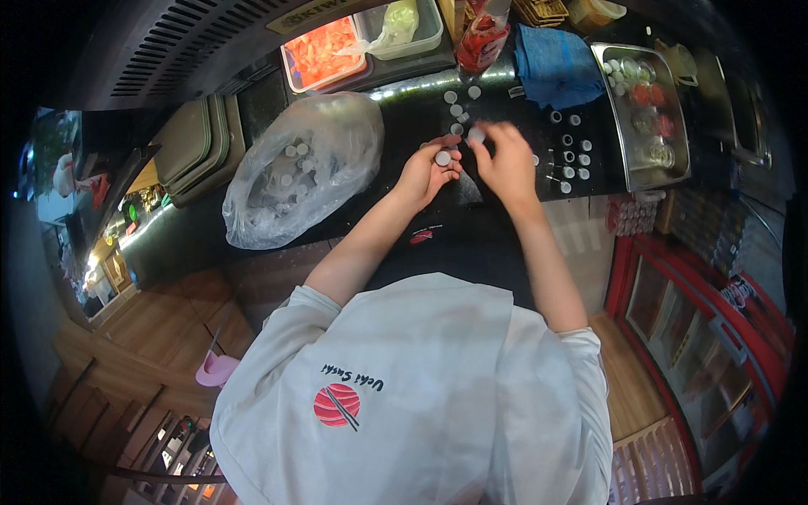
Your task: The person repeatedly picks up small white and black plastic caps from a countertop, aligns them, and presses them together by hand. The person handles the caps one at a time, occasionally placing assembled pairs back on the counter.
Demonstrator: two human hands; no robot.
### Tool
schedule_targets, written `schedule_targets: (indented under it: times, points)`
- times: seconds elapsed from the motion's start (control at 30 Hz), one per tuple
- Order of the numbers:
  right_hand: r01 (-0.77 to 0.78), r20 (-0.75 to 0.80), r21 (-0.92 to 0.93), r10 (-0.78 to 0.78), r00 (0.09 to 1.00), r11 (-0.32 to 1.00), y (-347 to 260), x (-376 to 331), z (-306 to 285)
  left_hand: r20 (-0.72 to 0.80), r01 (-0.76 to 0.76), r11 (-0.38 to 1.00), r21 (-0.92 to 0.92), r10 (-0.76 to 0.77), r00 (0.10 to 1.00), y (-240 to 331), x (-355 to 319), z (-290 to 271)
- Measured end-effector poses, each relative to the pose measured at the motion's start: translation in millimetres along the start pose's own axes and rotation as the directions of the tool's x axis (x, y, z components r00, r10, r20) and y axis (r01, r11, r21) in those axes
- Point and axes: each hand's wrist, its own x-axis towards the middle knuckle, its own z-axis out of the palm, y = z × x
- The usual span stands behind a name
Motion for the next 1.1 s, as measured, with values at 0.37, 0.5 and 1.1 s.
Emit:
schedule_targets:
  times: [0.37,0.5,1.1]
  points:
    - [-0.586,0.470,0.582,0.355,0.808,0.564,25,-18,-3,0.270,-0.480,0.223,0.848,0.598,0.755,9,-17,32]
    - [-0.586,0.497,0.631,0.315,0.809,0.509,29,-21,-3,0.360,-0.496,0.079,0.865,0.591,0.722,16,-17,38]
    - [-0.586,0.536,0.765,0.241,0.809,0.265,32,-23,-5,0.566,-0.591,-0.158,0.791,0.557,0.608,23,-19,45]
